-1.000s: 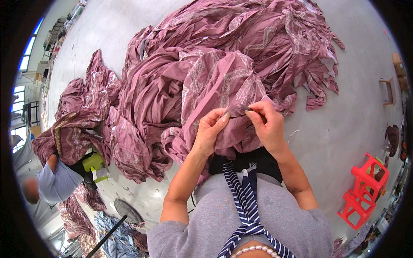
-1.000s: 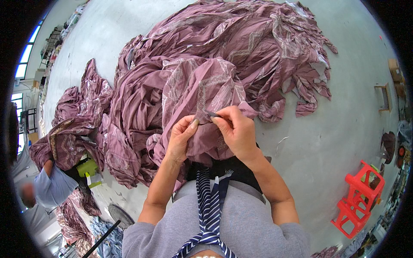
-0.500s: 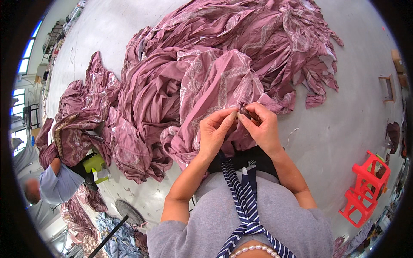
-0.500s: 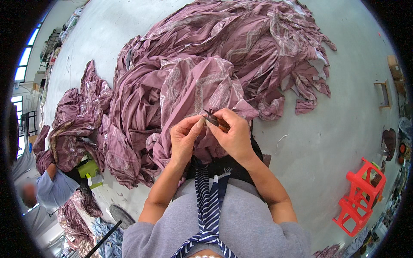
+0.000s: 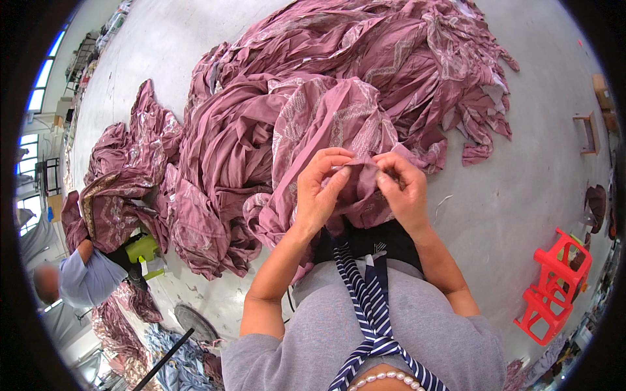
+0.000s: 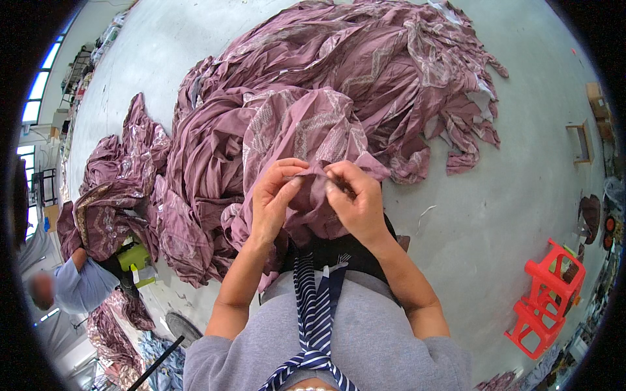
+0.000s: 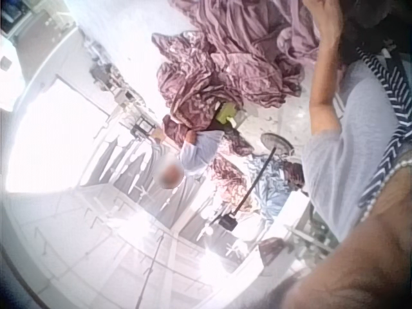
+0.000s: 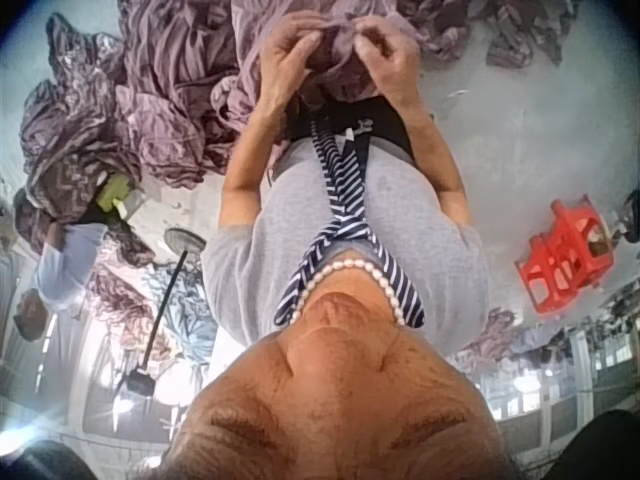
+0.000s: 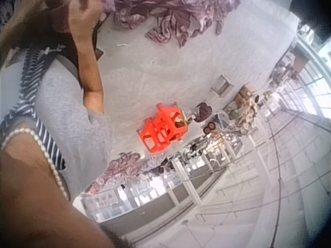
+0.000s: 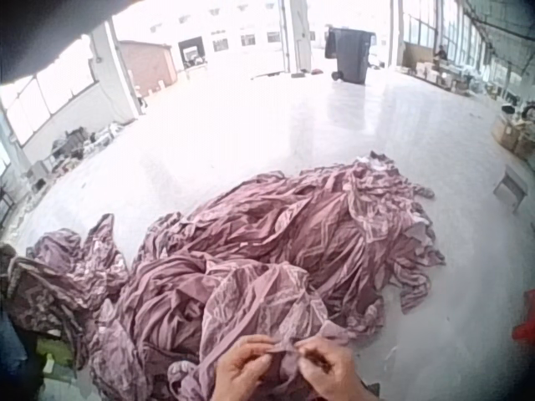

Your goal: The person sits on the floor and repeatedly picks up pieces of dusty pink fabric from a large pile. They locate and cut off small white tags or labels from the fabric using a small tool, then place the trimmed pieces back into the pile.

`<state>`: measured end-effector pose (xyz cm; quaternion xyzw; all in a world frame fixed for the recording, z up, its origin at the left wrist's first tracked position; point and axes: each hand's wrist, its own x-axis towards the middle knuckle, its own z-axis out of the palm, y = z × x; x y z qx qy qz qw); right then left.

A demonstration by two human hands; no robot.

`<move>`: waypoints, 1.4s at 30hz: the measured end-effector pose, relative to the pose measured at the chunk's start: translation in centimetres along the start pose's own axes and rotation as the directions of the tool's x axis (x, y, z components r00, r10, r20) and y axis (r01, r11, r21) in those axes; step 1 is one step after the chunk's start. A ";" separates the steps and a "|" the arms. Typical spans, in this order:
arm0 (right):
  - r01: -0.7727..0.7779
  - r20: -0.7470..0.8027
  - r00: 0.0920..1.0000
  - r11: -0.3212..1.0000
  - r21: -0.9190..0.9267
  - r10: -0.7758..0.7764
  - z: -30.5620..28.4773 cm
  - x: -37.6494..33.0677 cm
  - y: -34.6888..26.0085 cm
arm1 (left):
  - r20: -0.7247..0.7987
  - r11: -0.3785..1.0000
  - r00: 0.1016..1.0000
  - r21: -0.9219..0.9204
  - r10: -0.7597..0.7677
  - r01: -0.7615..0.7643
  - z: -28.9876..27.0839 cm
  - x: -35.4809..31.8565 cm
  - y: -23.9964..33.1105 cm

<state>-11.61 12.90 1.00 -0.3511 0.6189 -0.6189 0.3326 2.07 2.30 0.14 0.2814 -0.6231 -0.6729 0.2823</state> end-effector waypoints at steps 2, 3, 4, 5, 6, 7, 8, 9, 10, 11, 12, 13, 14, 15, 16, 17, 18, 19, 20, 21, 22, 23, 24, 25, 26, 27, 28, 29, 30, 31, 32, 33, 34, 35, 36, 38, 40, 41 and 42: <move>-0.127 0.021 0.992 0.976 0.177 0.126 -0.5 0.2 -0.2 | 0.014 0.981 0.994 -0.163 -0.104 0.105 0.0 0.4 0.8; -0.210 0.067 0.978 0.942 0.262 0.199 -0.8 0.4 -0.8 | 0.030 0.943 0.985 -0.287 -0.168 0.169 0.0 0.6 1.3; -0.291 0.120 0.956 0.894 0.341 0.266 -1.0 0.6 -1.1 | 0.055 0.884 0.972 -0.406 -0.227 0.230 0.0 0.7 1.5; -0.301 0.167 0.952 0.893 0.334 0.258 -1.2 0.8 -1.2 | 0.069 0.842 0.942 -0.430 -0.329 0.325 -0.3 0.9 1.3; -0.312 0.172 0.948 0.894 0.323 0.269 -1.4 0.9 -1.3 | 0.084 0.812 0.939 -0.480 -0.333 0.331 -0.1 1.1 1.3; -0.323 0.176 0.944 0.894 0.312 0.279 -1.6 0.9 -1.5 | 0.099 0.779 0.936 -0.529 -0.337 0.337 0.1 1.4 1.6; -0.334 0.181 0.940 0.893 0.302 0.290 -1.7 1.0 -1.6 | 0.115 0.743 0.933 -0.575 -0.341 0.342 0.2 1.6 1.7; -0.319 0.180 0.945 0.897 0.306 0.274 -1.8 1.1 -1.4 | 0.105 0.741 0.934 -0.581 -0.341 0.336 0.3 1.7 1.7; -0.304 0.180 0.949 0.901 0.309 0.259 -1.9 1.3 -1.1 | 0.135 0.731 0.931 -0.585 -0.339 0.351 0.2 1.8 1.6; -0.291 0.181 0.953 0.904 0.313 0.244 -1.9 1.4 -1.0 | 0.164 0.720 0.927 -0.590 -0.338 0.367 -0.1 1.9 1.2; -0.281 0.191 0.954 0.912 0.300 0.231 -2.1 1.5 -1.0 | 0.193 0.708 0.922 -0.593 -0.336 0.382 -0.2 1.9 1.1; -0.270 0.200 0.955 0.919 0.287 0.218 -2.3 1.6 -1.2 | 0.200 0.726 0.914 -0.558 -0.353 0.402 -0.2 1.9 1.2; -0.260 0.208 0.956 0.926 0.273 0.207 -2.5 1.7 -1.3 | 0.207 0.740 0.905 -0.523 -0.370 0.423 -0.1 2.0 1.6; -0.250 0.221 0.956 0.932 0.263 0.194 -2.6 1.8 -1.3 | 0.214 0.753 0.896 -0.487 -0.388 0.443 0.0 2.1 1.9; -0.239 0.234 0.955 0.938 0.253 0.181 -2.8 1.9 -1.4 | 0.218 0.768 0.894 -0.458 -0.392 0.448 0.1 2.1 2.1; -0.228 0.248 0.954 0.943 0.243 0.167 -2.9 2.0 -1.4 | 0.221 0.782 0.892 -0.427 -0.395 0.453 0.1 2.0 2.2; -0.216 0.239 0.958 0.948 0.233 0.160 -3.0 2.0 -1.4 | 0.224 0.796 0.889 -0.397 -0.399 0.457 0.1 1.9 2.3; -0.204 0.229 0.961 0.953 0.222 0.153 -3.1 2.1 -1.3 | 0.252 0.773 0.892 -0.445 -0.377 0.452 -0.1 1.7 2.1; -0.191 0.219 0.965 0.959 0.211 0.144 -3.2 2.1 -1.3 | 0.279 0.747 0.894 -0.492 -0.352 0.447 -0.5 1.5 1.6; -0.186 0.214 0.966 0.964 0.190 0.144 -3.3 2.2 -1.0 | 0.304 0.718 0.895 -0.537 -0.325 0.443 -0.6 1.5 1.4; -0.181 0.209 0.967 0.969 0.170 0.144 -3.4 2.2 -0.6 | 0.315 0.701 0.898 -0.563 -0.308 0.438 -0.7 1.5 1.3; -0.176 0.207 0.968 0.973 0.149 0.144 -3.4 2.2 -0.3 | 0.322 0.684 0.901 -0.588 -0.291 0.432 -0.6 1.6 1.3; -0.155 0.208 0.969 0.983 0.097 0.132 -3.4 2.3 -0.3 | 0.329 0.666 0.904 -0.613 -0.274 0.425 -0.6 1.6 1.3; -0.132 0.210 0.970 0.990 0.045 0.120 -3.5 2.2 -0.3 | 0.303 0.673 0.908 -0.610 -0.290 0.419 -0.4 1.6 1.4; -0.106 0.209 0.972 0.994 -0.008 0.106 -3.5 2.2 -0.3 | 0.279 0.680 0.911 -0.606 -0.303 0.413 0.1 1.6 1.6; -0.020 0.186 0.982 0.998 -0.054 0.030 -3.5 2.2 -0.1 | 0.256 0.688 0.913 -0.601 -0.316 0.407 0.3 1.6 1.7; -0.006 0.124 0.992 0.998 -0.067 0.014 -3.6 2.1 -0.4 | 0.260 0.681 0.909 -0.603 -0.325 0.416 0.5 1.7 1.8; 0.008 0.066 0.998 0.997 -0.077 -0.003 -3.6 2.2 -0.9 | 0.257 0.676 0.907 -0.605 -0.335 0.421 0.5 1.8 1.8; 0.021 0.007 1.000 0.996 -0.088 -0.020 -3.7 2.2 -1.6 | 0.256 0.671 0.903 -0.606 -0.344 0.427 0.5 1.8 1.9; 0.012 -0.002 1.000 0.993 -0.113 -0.012 -4.1 2.3 -2.6 | 0.266 0.679 0.904 -0.598 -0.334 0.426 0.4 1.8 1.9; 0.085 0.037 0.996 0.981 -0.172 -0.080 -4.4 2.5 -3.3 | 0.280 0.685 0.904 -0.589 -0.324 0.428 0.4 1.9 1.8; 0.158 0.079 0.986 0.961 -0.227 -0.144 -4.7 2.7 -3.7 | 0.294 0.692 0.903 -0.580 -0.314 0.429 0.4 1.9 1.8; 0.232 0.126 0.971 0.932 -0.277 -0.204 -4.9 3.0 -4.1 | 0.295 0.702 0.902 -0.568 -0.315 0.431 0.6 1.9 1.9; 0.258 0.137 0.964 0.929 -0.264 -0.229 -4.8 3.3 -4.4 | 0.303 0.708 0.899 -0.555 -0.316 0.436 1.0 2.0 2.2; 0.279 0.166 0.957 0.917 -0.286 -0.239 -4.7 3.5 -4.3 | 0.311 0.715 0.896 -0.542 -0.317 0.441 1.3 2.0 2.3; 0.323 0.231 0.938 0.890 -0.321 -0.257 -4.5 3.8 -3.8 | 0.324 0.732 0.898 -0.528 -0.296 0.432 1.6 2.1 2.3; 0.415 0.212 0.908 0.843 -0.342 -0.361 -4.2 3.8 -4.4 | 0.315 0.751 0.907 -0.517 -0.279 0.410 1.9 2.1 2.3; 0.477 0.208 0.879 0.800 -0.364 -0.430 -4.2 3.8 -4.3 | 0.323 0.731 0.896 -0.524 -0.304 0.437 2.0 2.1 2.5; 0.535 0.204 0.844 0.752 -0.385 -0.496 -4.2 3.8 -4.3 | 0.331 0.710 0.884 -0.531 -0.329 0.463 2.1 2.2 2.8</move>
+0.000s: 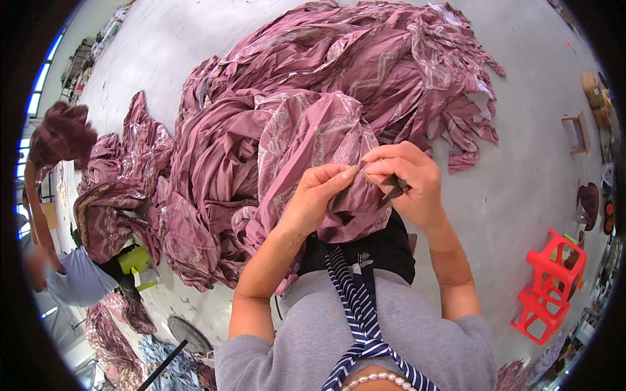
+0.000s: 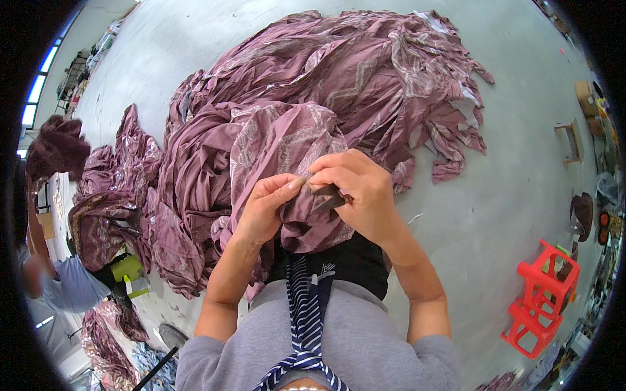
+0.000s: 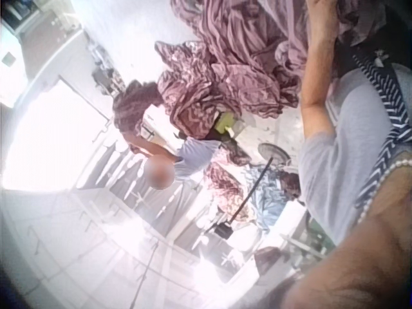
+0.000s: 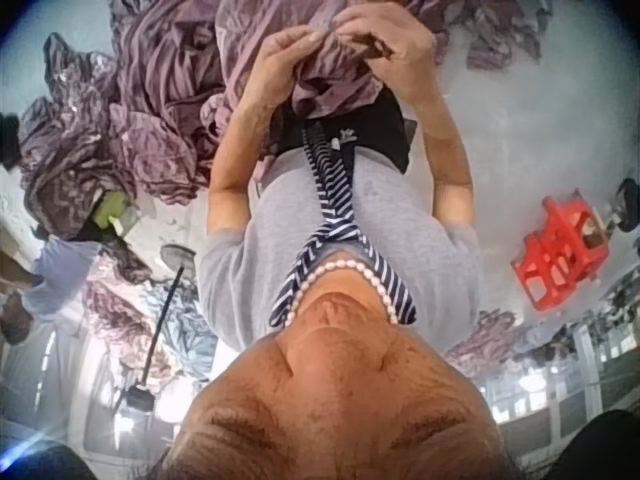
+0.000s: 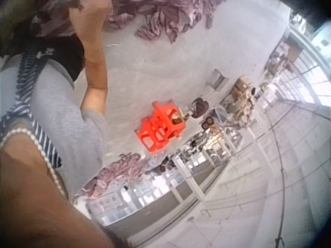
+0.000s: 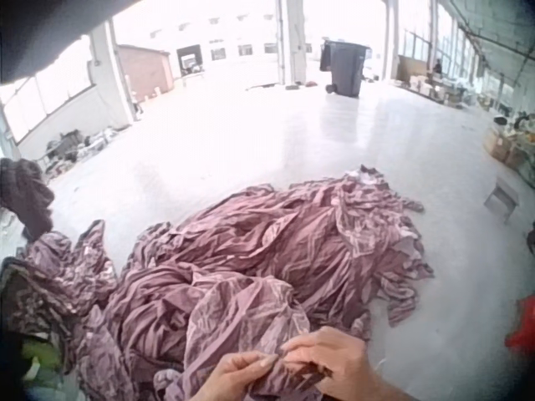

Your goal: The person sits on the floor and repeatedly picks up pieces of dusty pink fabric from a large pile. They locate and cut off small white tags or labels from the fabric using a small tool, then place the trimmed pieces back into the pile.

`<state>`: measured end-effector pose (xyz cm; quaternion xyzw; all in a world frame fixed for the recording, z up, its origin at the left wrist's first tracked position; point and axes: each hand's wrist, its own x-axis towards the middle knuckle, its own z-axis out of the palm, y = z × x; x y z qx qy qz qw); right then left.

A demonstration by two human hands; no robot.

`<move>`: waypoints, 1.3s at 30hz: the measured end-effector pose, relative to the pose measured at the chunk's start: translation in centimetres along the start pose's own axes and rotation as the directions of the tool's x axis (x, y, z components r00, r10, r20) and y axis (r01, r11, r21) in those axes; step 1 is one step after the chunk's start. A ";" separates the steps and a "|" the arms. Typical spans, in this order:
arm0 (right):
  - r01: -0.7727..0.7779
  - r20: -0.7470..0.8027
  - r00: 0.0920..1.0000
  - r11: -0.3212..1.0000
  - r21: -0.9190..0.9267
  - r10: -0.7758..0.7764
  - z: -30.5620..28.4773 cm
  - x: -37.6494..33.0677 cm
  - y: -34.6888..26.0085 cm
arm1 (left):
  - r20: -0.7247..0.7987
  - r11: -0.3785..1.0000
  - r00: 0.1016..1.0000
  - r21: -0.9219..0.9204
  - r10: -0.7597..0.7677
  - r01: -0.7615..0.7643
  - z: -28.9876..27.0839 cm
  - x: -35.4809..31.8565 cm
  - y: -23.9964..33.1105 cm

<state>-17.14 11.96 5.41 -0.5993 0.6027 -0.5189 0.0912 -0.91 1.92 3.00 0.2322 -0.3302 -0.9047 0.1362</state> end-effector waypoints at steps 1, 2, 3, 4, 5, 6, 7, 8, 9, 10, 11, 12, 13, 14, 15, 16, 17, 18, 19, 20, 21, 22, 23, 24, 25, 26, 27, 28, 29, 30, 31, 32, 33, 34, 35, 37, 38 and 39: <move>0.010 0.002 1.000 1.000 -0.021 -0.010 -0.1 0.0 -0.1 | -0.008 0.999 1.000 -0.021 -0.028 0.027 0.1 0.0 0.1; 0.019 0.005 1.000 0.999 -0.042 -0.019 -0.1 -0.2 -0.3 | -0.024 0.999 0.999 -0.031 -0.033 0.032 0.1 0.0 0.1; 0.028 0.007 1.000 0.998 -0.063 -0.027 -0.1 -0.4 -0.5 | -0.040 0.998 0.998 -0.042 -0.038 0.036 0.0 0.0 0.1; 0.009 0.020 1.000 0.999 -0.041 -0.008 -0.1 -0.6 -0.6 | -0.056 0.998 0.998 -0.053 -0.043 0.040 -0.1 0.0 0.1; -0.011 0.034 0.999 1.000 -0.020 0.011 -0.2 -0.7 -0.7 | -0.054 0.998 0.998 -0.049 -0.043 0.041 -0.2 0.0 0.1; -0.030 0.047 0.998 1.000 0.001 0.030 -0.2 -0.8 -0.7 | -0.053 0.998 0.998 -0.045 -0.044 0.041 -0.2 0.1 0.1; -0.030 0.023 0.999 0.999 0.037 0.029 -0.2 -0.8 -0.7 | -0.051 0.998 0.998 -0.041 -0.044 0.042 -0.3 0.1 0.1; -0.028 -0.003 1.000 0.997 0.071 0.028 -0.2 -0.6 -0.5 | -0.061 0.998 0.997 -0.040 -0.044 0.041 -0.2 0.1 0.1; -0.026 -0.029 0.999 0.994 0.106 0.029 -0.2 -0.5 -0.5 | -0.071 0.998 0.997 -0.040 -0.043 0.040 0.0 0.1 0.1; -0.073 -0.037 0.996 0.991 0.114 0.077 -0.3 -0.6 -0.5 | -0.081 0.998 0.996 -0.039 -0.043 0.040 0.0 0.2 0.1; -0.119 -0.045 0.991 0.985 0.123 0.125 -0.5 -0.7 -0.5 | -0.081 0.998 0.996 -0.048 -0.041 0.037 -0.1 0.2 0.1; -0.160 -0.054 0.984 0.981 0.111 0.167 -0.8 -1.0 -0.3 | -0.081 0.998 0.996 -0.056 -0.039 0.034 -0.3 0.2 0.0; -0.202 -0.064 0.976 0.974 0.101 0.209 -1.0 -1.3 -0.1 | -0.080 0.997 0.996 -0.065 -0.037 0.032 -0.4 0.2 0.0; -0.232 -0.043 0.971 0.972 0.034 0.234 -1.4 -1.3 -0.4 | -0.082 0.997 0.996 -0.070 -0.038 0.032 -0.4 0.2 0.0; -0.260 -0.024 0.965 0.965 -0.034 0.259 -1.9 -1.2 -0.9 | -0.084 0.997 0.996 -0.075 -0.039 0.033 -0.3 0.1 0.1; -0.285 -0.008 0.958 0.953 -0.103 0.286 -2.3 -1.2 -1.2 | -0.087 0.996 0.995 -0.080 -0.040 0.033 -0.2 0.1 0.2; -0.280 -0.001 0.960 0.956 -0.086 0.281 -2.0 -1.7 -0.8 | -0.089 0.997 0.995 -0.076 -0.037 0.031 -0.3 0.2 0.1; -0.290 0.015 0.956 0.951 -0.108 0.293 -2.1 -2.1 -1.0 | -0.092 0.997 0.995 -0.072 -0.034 0.028 -0.4 0.3 0.0; -0.299 0.030 0.952 0.945 -0.130 0.306 -2.1 -2.3 -1.5 | -0.094 0.997 0.995 -0.069 -0.032 0.025 -0.5 0.4 -0.1; -0.307 0.048 0.947 0.941 -0.145 0.317 -1.9 -2.4 -1.8 | -0.093 0.997 0.995 -0.069 -0.025 0.019 -0.5 0.3 0.0; -0.293 0.023 0.954 0.947 -0.129 0.299 -1.6 -2.6 -1.7 | -0.092 0.998 0.996 -0.069 -0.019 0.013 -0.5 0.3 0.0; -0.298 0.032 0.952 0.946 -0.126 0.304 -1.6 -2.7 -1.8 | -0.091 0.998 0.996 -0.069 -0.012 0.006 -0.5 0.2 0.0; -0.303 0.038 0.950 0.944 -0.127 0.310 -1.7 -2.7 -2.0 | -0.085 0.998 0.996 -0.060 -0.009 0.004 -0.5 0.2 0.1; -0.308 0.045 0.948 0.943 -0.127 0.316 -1.7 -2.7 -2.1 | -0.079 0.999 0.997 -0.051 -0.005 0.001 -0.4 0.2 0.2; -0.314 0.048 0.946 0.941 -0.123 0.321 -1.6 -2.6 -2.1 | -0.073 0.999 0.997 -0.042 -0.001 -0.002 -0.3 0.2 0.2; -0.319 0.051 0.944 0.941 -0.117 0.326 -1.5 -2.6 -2.2 | -0.065 1.000 0.998 -0.026 0.005 -0.006 -0.3 0.1 0.2; -0.323 0.053 0.942 0.940 -0.111 0.331 -1.5 -2.5 -2.2 | -0.057 1.000 0.998 -0.011 0.010 -0.011 -0.3 0.1 0.2; -0.321 0.055 0.942 0.939 -0.122 0.330 -1.5 -2.5 -2.2 | -0.049 1.000 0.999 0.004 0.015 -0.015 -0.3 0.0 0.2; -0.319 0.058 0.942 0.938 -0.133 0.329 -1.5 -2.4 -2.1 | -0.041 1.000 0.999 0.009 0.018 -0.017 -0.3 -0.1 0.2; -0.317 0.062 0.943 0.937 -0.145 0.328 -1.5 -2.4 -2.1 | -0.032 1.000 0.999 0.013 0.020 -0.019 -0.1 -0.1 0.3; -0.305 0.059 0.947 0.943 -0.134 0.315 -1.4 -2.3 -2.1 | -0.024 1.000 0.999 0.018 0.022 -0.021 -0.1 -0.2 0.3; -0.294 0.057 0.952 0.948 -0.124 0.302 -1.3 -2.3 -2.1 | -0.027 1.000 0.999 0.017 0.021 -0.020 0.0 -0.2 0.3; -0.282 0.054 0.956 0.953 -0.114 0.289 -1.2 -2.3 -2.0 | -0.029 1.000 0.999 0.015 0.020 -0.019 0.0 -0.2 0.3; -0.256 0.059 0.962 0.958 -0.129 0.266 -1.1 -2.3 -2.0 | -0.032 1.000 0.999 0.014 0.019 -0.019 0.0 -0.2 0.3; -0.231 0.064 0.968 0.962 -0.145 0.242 -1.1 -2.2 -2.0 | -0.024 1.000 1.000 0.004 0.014 -0.014 0.0 -0.2 0.3; -0.168 0.067 0.981 0.968 -0.187 0.183 -1.1 -2.1 -1.9 | -0.008 1.000 1.000 -0.016 0.004 -0.004 -0.2 -0.2 0.3; -0.130 0.066 0.987 0.968 -0.213 0.147 -1.0 -2.1 -1.8 | -0.012 1.000 1.000 -0.021 0.003 -0.003 -0.2 -0.2 0.3; -0.092 0.067 0.992 0.966 -0.240 0.111 -1.0 -2.0 -1.8 | -0.016 1.000 1.000 -0.025 0.002 -0.002 -0.2 -0.2 0.3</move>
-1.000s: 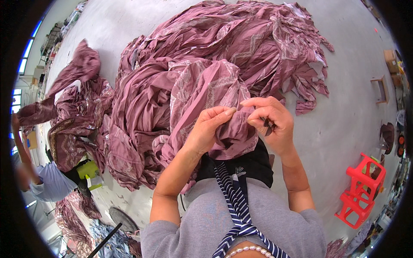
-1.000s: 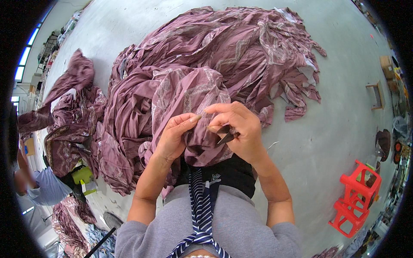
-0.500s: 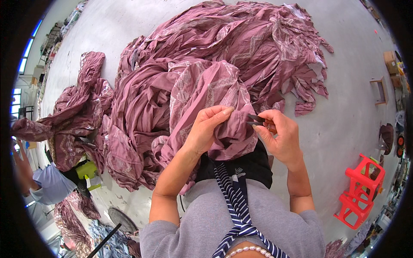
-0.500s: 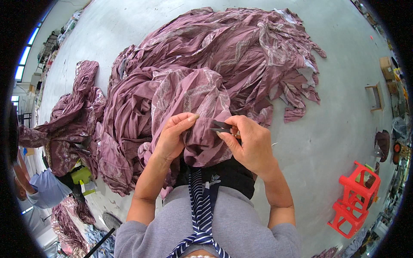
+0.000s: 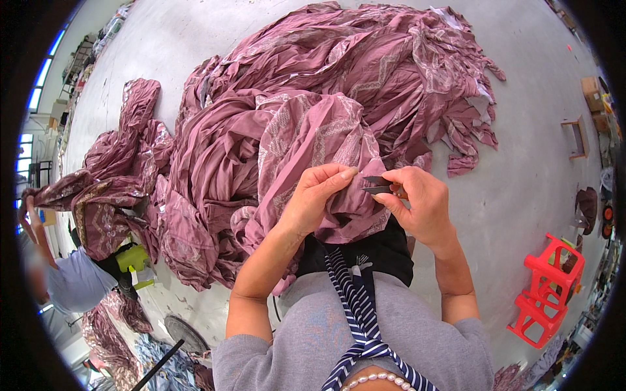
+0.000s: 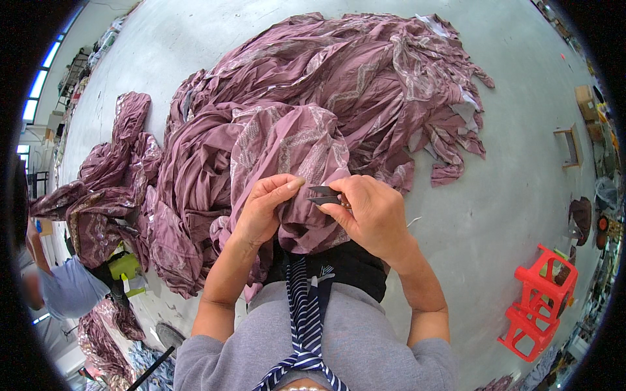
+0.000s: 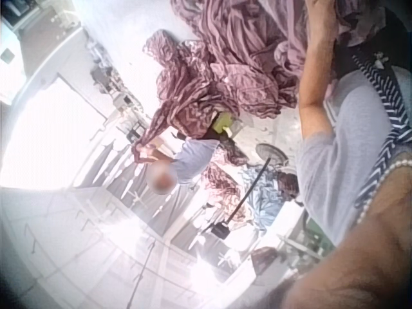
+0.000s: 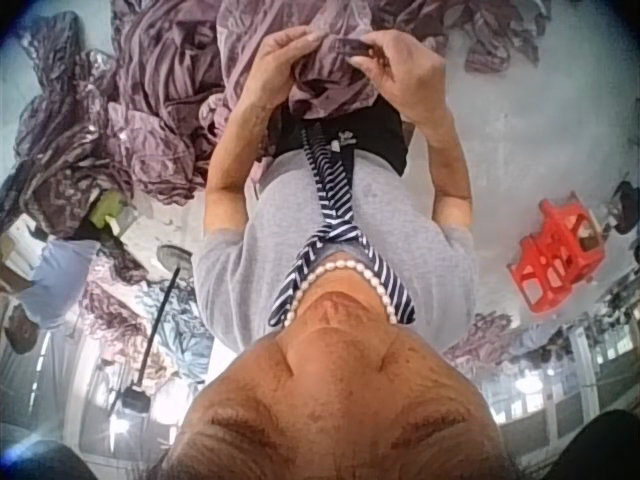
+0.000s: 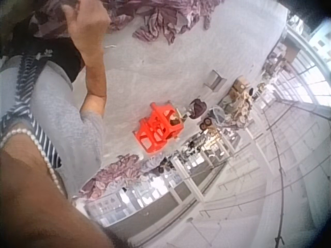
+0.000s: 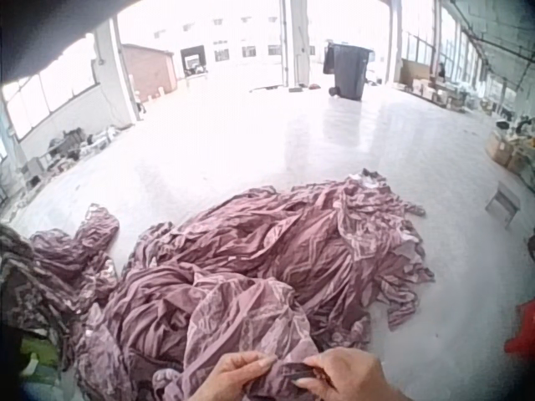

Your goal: The person sits on the floor and repeatedly picks up pieces of dusty pink fabric from a large pile. They locate and cut off small white tags or labels from the fabric using a small tool, then place the trimmed pieces back into the pile.

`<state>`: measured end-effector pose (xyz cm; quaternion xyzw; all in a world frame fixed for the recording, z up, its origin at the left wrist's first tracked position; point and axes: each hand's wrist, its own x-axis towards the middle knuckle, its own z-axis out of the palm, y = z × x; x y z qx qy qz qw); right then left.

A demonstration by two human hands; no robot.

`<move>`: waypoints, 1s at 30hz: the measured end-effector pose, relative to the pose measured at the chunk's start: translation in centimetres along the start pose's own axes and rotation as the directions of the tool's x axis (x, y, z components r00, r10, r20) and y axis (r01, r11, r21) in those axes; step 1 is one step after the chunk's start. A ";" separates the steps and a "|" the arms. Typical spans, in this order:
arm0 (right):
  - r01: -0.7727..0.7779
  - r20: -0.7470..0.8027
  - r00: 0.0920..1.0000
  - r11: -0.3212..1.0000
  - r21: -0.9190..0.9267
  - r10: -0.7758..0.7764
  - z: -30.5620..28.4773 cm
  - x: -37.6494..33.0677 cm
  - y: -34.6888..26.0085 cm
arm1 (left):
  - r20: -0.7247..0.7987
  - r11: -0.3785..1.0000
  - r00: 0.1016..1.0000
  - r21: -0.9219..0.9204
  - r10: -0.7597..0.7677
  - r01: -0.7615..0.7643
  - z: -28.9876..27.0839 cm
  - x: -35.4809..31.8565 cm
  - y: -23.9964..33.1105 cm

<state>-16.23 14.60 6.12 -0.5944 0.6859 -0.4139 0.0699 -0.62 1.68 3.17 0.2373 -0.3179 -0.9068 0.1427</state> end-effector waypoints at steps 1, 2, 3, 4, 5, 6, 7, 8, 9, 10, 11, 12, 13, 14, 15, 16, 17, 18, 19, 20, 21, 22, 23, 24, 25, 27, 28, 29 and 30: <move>0.019 -0.007 1.000 1.000 -0.019 -0.019 0.0 0.1 0.0 | -0.004 1.000 1.000 -0.005 -0.001 0.001 0.0 0.0 0.0; 0.037 -0.014 0.999 0.999 -0.038 -0.038 0.1 0.1 0.0 | -0.003 1.000 1.000 -0.006 -0.005 0.005 0.1 -0.1 0.1; 0.055 -0.021 0.998 0.997 -0.057 -0.057 0.1 0.1 0.1 | -0.003 1.000 1.000 -0.007 -0.009 0.009 0.2 -0.1 0.2; 0.054 -0.022 0.998 0.997 -0.063 -0.055 0.1 0.1 0.1 | -0.002 1.000 1.000 -0.008 -0.013 0.013 0.3 -0.1 0.2; 0.052 -0.023 0.998 0.996 -0.068 -0.053 0.1 0.1 0.1 | 0.005 1.000 1.000 -0.012 -0.010 0.010 0.2 -0.1 0.2; 0.050 -0.024 0.998 0.996 -0.074 -0.052 0.2 0.1 0.1 | 0.011 1.000 1.000 -0.016 -0.007 0.007 0.2 -0.1 0.2; 0.043 -0.022 0.999 0.997 -0.071 -0.044 0.2 0.1 0.2 | 0.018 1.000 1.000 -0.019 -0.004 0.004 0.1 -0.1 0.2; 0.035 -0.019 0.999 0.997 -0.069 -0.037 0.2 0.1 0.2 | 0.021 1.000 1.000 -0.017 -0.002 0.002 0.1 -0.1 0.2; 0.028 -0.017 0.999 0.997 -0.067 -0.029 0.2 0.1 0.2 | 0.024 1.000 1.000 -0.014 0.001 0.000 0.1 -0.1 0.2; 0.021 -0.020 1.000 0.998 -0.056 -0.022 0.2 0.0 0.2 | 0.027 1.000 1.000 -0.012 0.003 -0.003 0.1 -0.1 0.2; 0.014 -0.022 1.000 0.999 -0.045 -0.015 0.3 0.1 0.2 | 0.028 1.000 1.000 -0.010 0.001 -0.001 0.0 0.0 0.2; 0.008 -0.025 1.000 0.999 -0.034 -0.009 0.3 0.1 0.2 | 0.030 1.000 1.000 -0.008 -0.001 0.001 -0.2 0.0 0.1; 0.008 -0.025 1.000 0.999 -0.034 -0.009 0.4 0.1 0.2 | 0.031 1.000 1.000 -0.006 -0.003 0.003 -0.3 0.0 0.0; 0.007 -0.026 1.000 0.999 -0.035 -0.008 0.4 0.1 0.3 | 0.034 1.000 0.999 -0.003 0.001 0.000 -0.4 0.0 0.0; 0.006 -0.027 1.000 0.999 -0.036 -0.007 0.3 0.1 0.4 | 0.036 1.000 0.999 0.000 0.004 -0.004 -0.5 0.0 -0.1; -0.026 -0.013 1.000 1.000 -0.015 0.026 0.2 0.0 0.4 | 0.038 1.000 0.999 0.003 0.007 -0.007 -0.5 0.1 -0.1; -0.058 0.002 0.998 0.998 0.007 0.058 0.1 0.0 0.5 | 0.029 1.000 1.000 0.009 0.010 -0.010 -0.5 0.0 -0.1; -0.089 0.018 0.996 0.996 0.029 0.089 0.0 -0.1 0.6 | 0.019 1.000 1.000 0.014 0.013 -0.013 -0.5 0.0 -0.1; -0.135 -0.031 0.990 0.988 0.070 0.137 0.0 0.0 0.6 | 0.010 1.000 1.000 0.019 0.016 -0.016 -0.6 0.0 -0.1; -0.177 -0.077 0.979 0.978 0.111 0.186 0.0 0.0 0.7 | 0.009 1.000 1.000 0.014 0.013 -0.013 -0.6 0.0 -0.1; -0.217 -0.122 0.964 0.964 0.155 0.237 0.0 0.0 0.8 | 0.009 1.000 1.000 0.009 0.010 -0.010 -0.6 0.0 -0.2; -0.240 -0.111 0.957 0.944 0.225 0.270 -0.1 -0.2 1.1 | 0.009 1.000 1.000 0.003 0.007 -0.007 -0.6 0.1 -0.2; -0.229 -0.066 0.966 0.947 0.226 0.250 -0.2 -0.2 0.8 | 0.003 1.000 1.000 0.007 0.015 -0.015 -0.6 0.0 -0.2; -0.218 -0.021 0.973 0.949 0.227 0.229 -0.4 0.0 0.4 | -0.003 1.000 1.000 0.011 0.023 -0.023 -0.6 -0.1 -0.2; -0.207 0.024 0.978 0.951 0.228 0.207 -0.4 0.1 0.2 | -0.009 0.999 0.999 0.015 0.030 -0.030 -0.7 -0.2 -0.2; -0.131 0.025 0.991 0.984 0.123 0.129 0.1 -0.2 0.4 | -0.008 0.999 0.999 0.028 0.039 -0.039 -0.6 -0.1 -0.3; -0.095 0.020 0.995 0.993 0.069 0.094 0.2 -0.3 0.4 | -0.009 0.998 0.999 0.035 0.044 -0.044 -0.6 -0.1 -0.3; -0.058 0.018 0.998 0.998 0.018 0.057 0.3 -0.3 0.4 | -0.008 0.998 0.999 0.039 0.042 -0.042 -0.5 -0.2 -0.3; -0.045 0.018 0.999 0.999 0.001 0.045 0.3 -0.2 0.3 | -0.007 0.998 0.999 0.044 0.041 -0.040 -0.4 -0.2 -0.2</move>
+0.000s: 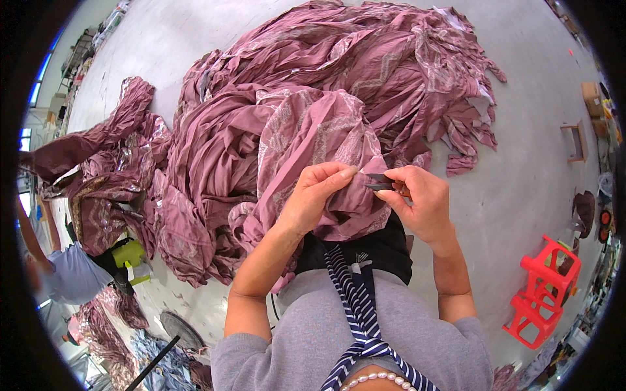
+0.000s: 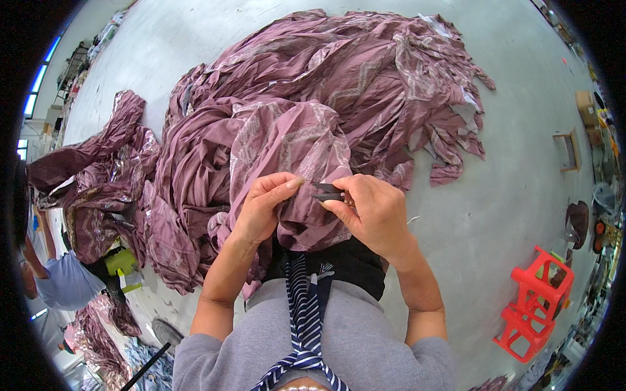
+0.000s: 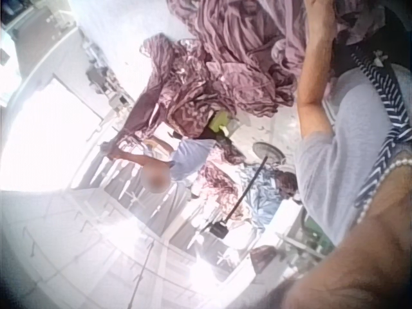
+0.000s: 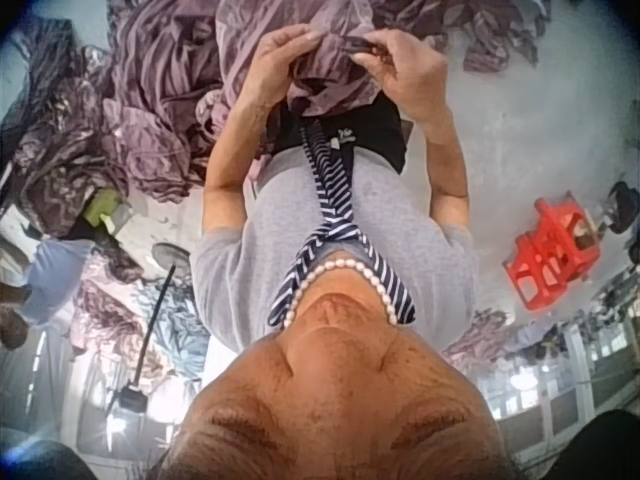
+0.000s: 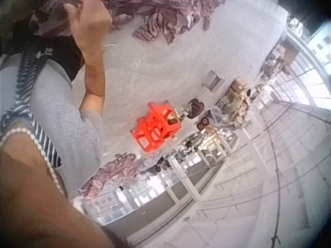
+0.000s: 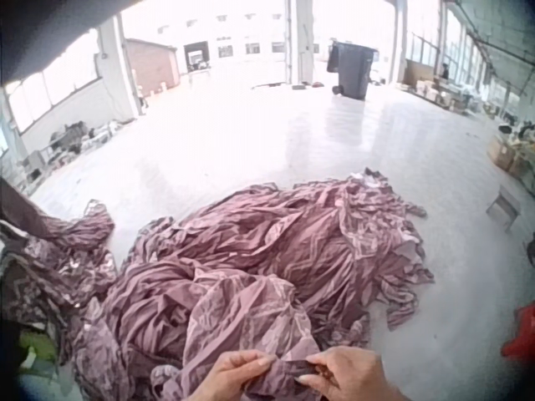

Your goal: The person sits on the floor and repeatedly picks up pieces of dusty pink fabric from a large pile. They locate and cut off small white tags or labels from the fabric using a small tool, then place the trimmed pieces back into the pile.

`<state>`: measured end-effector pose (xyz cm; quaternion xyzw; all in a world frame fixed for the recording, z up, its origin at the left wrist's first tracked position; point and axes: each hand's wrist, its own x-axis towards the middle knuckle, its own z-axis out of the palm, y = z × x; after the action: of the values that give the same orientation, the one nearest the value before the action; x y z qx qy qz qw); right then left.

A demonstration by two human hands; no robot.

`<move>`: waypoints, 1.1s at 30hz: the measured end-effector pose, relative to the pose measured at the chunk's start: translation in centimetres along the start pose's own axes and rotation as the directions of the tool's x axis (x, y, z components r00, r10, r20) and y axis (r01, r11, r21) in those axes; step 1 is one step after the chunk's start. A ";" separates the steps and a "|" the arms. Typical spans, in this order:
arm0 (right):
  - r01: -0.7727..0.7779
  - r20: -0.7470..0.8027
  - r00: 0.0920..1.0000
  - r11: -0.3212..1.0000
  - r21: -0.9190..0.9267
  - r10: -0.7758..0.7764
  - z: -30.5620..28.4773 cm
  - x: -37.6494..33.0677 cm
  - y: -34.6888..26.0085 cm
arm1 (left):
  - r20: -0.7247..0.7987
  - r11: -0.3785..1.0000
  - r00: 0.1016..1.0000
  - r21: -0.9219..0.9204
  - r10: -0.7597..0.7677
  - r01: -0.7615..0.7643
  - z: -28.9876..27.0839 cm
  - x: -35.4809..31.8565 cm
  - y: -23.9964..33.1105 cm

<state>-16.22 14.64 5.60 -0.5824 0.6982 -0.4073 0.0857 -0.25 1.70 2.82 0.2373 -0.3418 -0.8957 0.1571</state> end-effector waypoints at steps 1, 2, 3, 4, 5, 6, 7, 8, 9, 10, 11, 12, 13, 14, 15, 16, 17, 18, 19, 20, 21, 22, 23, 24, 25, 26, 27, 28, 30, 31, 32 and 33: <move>0.013 0.000 1.000 1.000 -0.017 -0.013 0.0 0.0 -0.1 | 0.001 1.000 1.000 0.004 -0.001 0.001 0.0 0.0 0.0; 0.025 0.001 1.000 0.999 -0.033 -0.025 0.0 0.1 -0.2 | 0.007 1.000 1.000 -0.005 -0.004 0.004 0.0 -0.1 0.1; 0.042 -0.004 0.999 0.998 -0.038 -0.042 0.1 0.2 -0.3 | 0.013 1.000 1.000 -0.014 -0.007 0.007 -0.1 -0.1 0.1; 0.058 -0.008 0.998 0.997 -0.043 -0.059 0.2 0.3 -0.4 | 0.020 1.000 1.000 -0.023 -0.010 0.011 -0.1 -0.1 0.2; 0.075 -0.012 0.997 0.996 -0.049 -0.075 0.2 0.4 -0.5 | 0.020 1.000 1.000 -0.019 -0.008 0.009 -0.1 -0.1 0.2; 0.093 -0.017 0.995 0.993 -0.073 -0.094 0.2 0.5 -0.6 | 0.019 1.000 1.000 -0.015 -0.006 0.007 0.0 -0.2 0.2; 0.111 -0.022 0.993 0.989 -0.097 -0.113 0.1 0.5 -0.6 | 0.019 1.000 1.000 -0.011 -0.005 0.005 0.0 -0.2 0.3; 0.129 -0.026 0.991 0.984 -0.120 -0.133 0.1 0.6 -0.7 | 0.014 1.000 1.000 -0.002 -0.003 0.003 -0.1 -0.1 0.2; 0.123 -0.014 0.992 0.985 -0.118 -0.125 0.1 0.6 -0.7 | 0.010 1.000 1.000 0.008 -0.001 0.001 -0.2 -0.1 0.1; 0.116 -0.003 0.993 0.986 -0.117 -0.118 0.0 0.6 -0.7 | 0.005 1.000 1.000 0.017 0.001 -0.001 -0.3 -0.1 0.1; 0.109 0.009 0.994 0.987 -0.116 -0.108 -0.1 0.5 -0.8 | 0.013 1.000 1.000 0.014 -0.002 0.002 -0.4 0.0 0.0; 0.119 0.011 0.993 0.986 -0.118 -0.119 0.0 0.6 -0.8 | 0.022 1.000 1.000 0.011 -0.006 0.006 -0.6 0.0 0.1; 0.129 0.013 0.992 0.984 -0.119 -0.129 0.0 0.6 -0.7 | 0.030 1.000 0.999 0.009 -0.010 0.010 -0.6 0.0 0.1; 0.140 0.016 0.990 0.983 -0.120 -0.139 0.0 0.7 -0.7 | 0.033 1.000 0.999 0.011 -0.008 0.008 -0.6 0.0 0.1; 0.142 0.024 0.990 0.982 -0.125 -0.140 0.0 0.7 -0.7 | 0.036 1.000 0.999 0.014 -0.007 0.006 -0.6 0.0 0.1; 0.145 0.032 0.989 0.981 -0.130 -0.142 -0.1 0.7 -0.8 | 0.039 1.000 0.999 0.017 -0.005 0.004 -0.6 0.0 0.2; 0.147 0.040 0.989 0.980 -0.135 -0.143 -0.2 0.8 -0.7 | 0.036 1.000 0.999 0.029 -0.009 0.008 -0.6 0.0 0.2; 0.159 0.046 0.987 0.976 -0.147 -0.154 -0.2 0.8 -0.7 | 0.034 0.999 0.999 0.042 -0.013 0.011 -0.6 0.0 0.2; 0.172 0.052 0.985 0.972 -0.160 -0.165 -0.3 0.8 -0.6 | 0.031 0.998 0.999 0.054 -0.017 0.015 -0.6 0.0 0.2; 0.185 0.059 0.982 0.968 -0.171 -0.177 -0.3 0.8 -0.5 | 0.032 0.998 0.999 0.058 -0.013 0.011 -0.6 0.1 0.1; 0.181 0.055 0.983 0.967 -0.177 -0.174 -0.3 0.8 -0.5 | 0.032 0.998 0.999 0.062 -0.010 0.008 -0.7 0.1 0.1; 0.178 0.052 0.984 0.967 -0.183 -0.171 -0.4 0.8 -0.4 | 0.033 0.998 0.999 0.066 -0.006 0.004 -0.7 0.1 0.1; 0.174 0.048 0.985 0.966 -0.190 -0.168 -0.4 0.8 -0.3 | 0.033 0.998 0.999 0.055 -0.012 0.010 -0.7 0.1 0.1; 0.155 0.012 0.988 0.971 -0.184 -0.155 -0.5 0.9 -0.2 | 0.034 0.999 0.999 0.045 -0.017 0.016 -0.7 0.1 0.1; 0.136 -0.023 0.990 0.975 -0.179 -0.142 -0.6 0.9 -0.1 | 0.034 0.999 0.999 0.035 -0.022 0.021 -0.7 0.0 0.1; 0.117 -0.058 0.990 0.978 -0.172 -0.129 -0.7 1.0 0.0 | 0.027 0.999 0.999 0.043 -0.021 0.020 -0.7 0.0 0.2; 0.077 -0.061 0.995 0.991 -0.113 -0.084 -0.9 1.1 -0.1 | 0.020 0.999 1.000 0.050 -0.020 0.019 -0.7 0.0 0.2; 0.036 -0.062 0.997 0.998 -0.054 -0.039 -1.1 1.1 -0.3 | 0.012 0.998 1.000 0.058 -0.019 0.018 -0.6 0.0 0.2; 0.000 -0.022 1.000 1.000 0.016 0.000 -1.2 1.1 -0.5 | 0.027 0.998 1.000 0.056 -0.012 0.010 -0.6 0.1 0.3; 0.007 0.016 1.000 1.000 0.028 -0.007 -1.2 1.2 -0.5 | 0.033 0.999 0.999 0.054 -0.008 0.006 -0.5 0.1 0.3; 0.012 0.054 0.998 0.999 0.039 -0.014 -1.2 1.2 -0.5 | 0.029 0.996 0.999 0.089 -0.013 0.011 -0.5 0.1 0.2; 0.022 0.077 0.997 0.999 0.030 -0.024 -1.2 1.2 -0.5 | 0.025 0.992 1.000 0.124 -0.018 0.015 -0.6 0.1 0.2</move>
<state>-16.97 14.14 7.15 -0.6044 0.6817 -0.3956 0.1162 0.01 1.22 2.56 0.2376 -0.3966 -0.8771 0.1302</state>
